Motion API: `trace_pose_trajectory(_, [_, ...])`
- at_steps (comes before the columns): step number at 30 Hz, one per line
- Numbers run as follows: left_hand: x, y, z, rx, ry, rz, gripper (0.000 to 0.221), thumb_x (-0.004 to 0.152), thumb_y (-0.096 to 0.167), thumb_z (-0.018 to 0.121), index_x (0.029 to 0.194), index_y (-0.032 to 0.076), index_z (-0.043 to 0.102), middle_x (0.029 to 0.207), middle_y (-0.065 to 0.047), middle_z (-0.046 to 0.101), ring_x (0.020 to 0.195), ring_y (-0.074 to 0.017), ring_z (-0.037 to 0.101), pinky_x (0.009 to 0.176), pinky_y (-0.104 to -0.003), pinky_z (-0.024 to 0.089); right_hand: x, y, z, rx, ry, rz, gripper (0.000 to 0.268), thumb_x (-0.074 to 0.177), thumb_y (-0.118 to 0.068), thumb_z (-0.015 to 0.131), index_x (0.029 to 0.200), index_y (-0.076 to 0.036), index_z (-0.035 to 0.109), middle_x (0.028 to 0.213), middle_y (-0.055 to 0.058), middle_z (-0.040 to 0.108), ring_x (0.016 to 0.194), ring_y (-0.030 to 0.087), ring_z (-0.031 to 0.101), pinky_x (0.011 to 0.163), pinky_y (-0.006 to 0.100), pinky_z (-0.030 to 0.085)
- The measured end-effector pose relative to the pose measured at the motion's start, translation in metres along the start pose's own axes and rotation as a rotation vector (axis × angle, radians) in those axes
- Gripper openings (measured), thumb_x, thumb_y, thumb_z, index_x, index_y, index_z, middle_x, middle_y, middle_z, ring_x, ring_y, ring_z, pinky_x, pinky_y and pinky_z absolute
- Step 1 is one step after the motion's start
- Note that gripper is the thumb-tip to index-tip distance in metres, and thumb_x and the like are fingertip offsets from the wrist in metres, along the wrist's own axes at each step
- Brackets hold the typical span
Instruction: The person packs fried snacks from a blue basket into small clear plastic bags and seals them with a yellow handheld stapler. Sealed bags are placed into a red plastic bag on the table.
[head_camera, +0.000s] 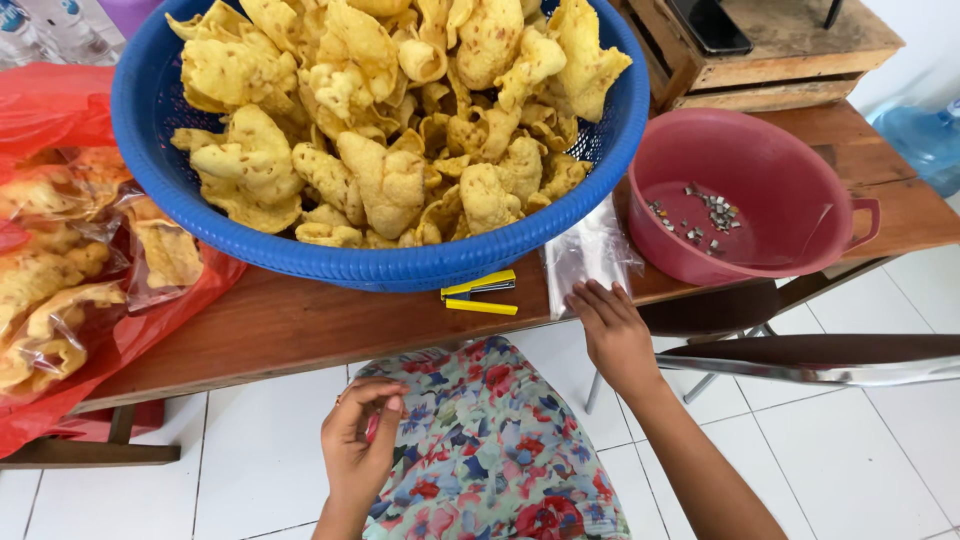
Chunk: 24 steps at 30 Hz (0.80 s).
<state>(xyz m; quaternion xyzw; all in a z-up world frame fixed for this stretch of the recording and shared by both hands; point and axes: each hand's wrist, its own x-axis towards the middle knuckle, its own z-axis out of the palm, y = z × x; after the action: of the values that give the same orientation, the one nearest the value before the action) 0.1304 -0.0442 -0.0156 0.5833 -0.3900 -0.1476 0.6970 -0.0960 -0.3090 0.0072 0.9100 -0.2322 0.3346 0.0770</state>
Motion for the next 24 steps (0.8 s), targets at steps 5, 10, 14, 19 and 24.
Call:
trace_pose_trajectory(5, [-0.009,-0.003,-0.003,-0.001,-0.015,-0.038,0.012,0.094,-0.007,0.062,0.102,-0.002,0.068,0.101,-0.009,0.069,0.081,-0.0120,0.067,0.073,-0.025,0.055,-0.003,0.005,-0.006,0.215,-0.002,0.132,0.010,0.088,-0.008,0.072,0.098,-0.005,0.075,0.104,0.009,0.077,0.108,0.027,0.072,0.097,0.043,0.056])
trace_pose_trajectory(10, [-0.012,-0.007,-0.002,-0.044,-0.043,-0.033,0.012,0.095,-0.007,0.062,0.104,-0.002,0.068,0.101,-0.009,0.069,0.080,-0.0123,0.065,0.073,-0.025,0.054,0.007,0.007,-0.028,0.365,-0.089,0.067,0.013,0.089,-0.007,0.072,0.100,-0.002,0.076,0.106,0.012,0.076,0.107,0.031,0.072,0.089,0.040,0.057])
trace_pose_trajectory(14, [-0.012,0.002,0.001,-0.057,-0.059,-0.050,0.012,0.095,-0.005,0.063,0.104,-0.002,0.069,0.100,-0.009,0.069,0.081,-0.0115,0.066,0.073,-0.025,0.056,0.014,0.001,-0.052,0.390,0.063,0.141,0.012,0.092,-0.001,0.070,0.103,0.001,0.075,0.106,0.015,0.075,0.099,0.031,0.073,0.087,0.037,0.058])
trace_pose_trajectory(19, [0.003,0.047,0.014,0.087,-0.124,0.112,0.014,0.094,0.001,0.067,0.108,0.002,0.070,0.105,-0.010,0.074,0.094,-0.0169,0.071,0.084,-0.030,0.057,0.015,-0.017,-0.109,0.511,0.266,0.240,0.010,0.096,0.005,0.071,0.105,0.004,0.072,0.100,0.014,0.074,0.088,0.021,0.072,0.080,0.031,0.056])
trace_pose_trajectory(24, [0.021,0.112,0.051,0.117,-0.266,0.444,0.041,0.088,0.010,0.076,0.126,0.002,0.063,0.124,-0.016,0.070,0.117,-0.0285,0.068,0.102,-0.039,0.051,0.004,-0.055,-0.150,1.003,0.057,0.389,0.018,0.087,0.003,0.074,0.105,0.002,0.073,0.094,0.008,0.075,0.082,0.012,0.073,0.073,0.026,0.061])
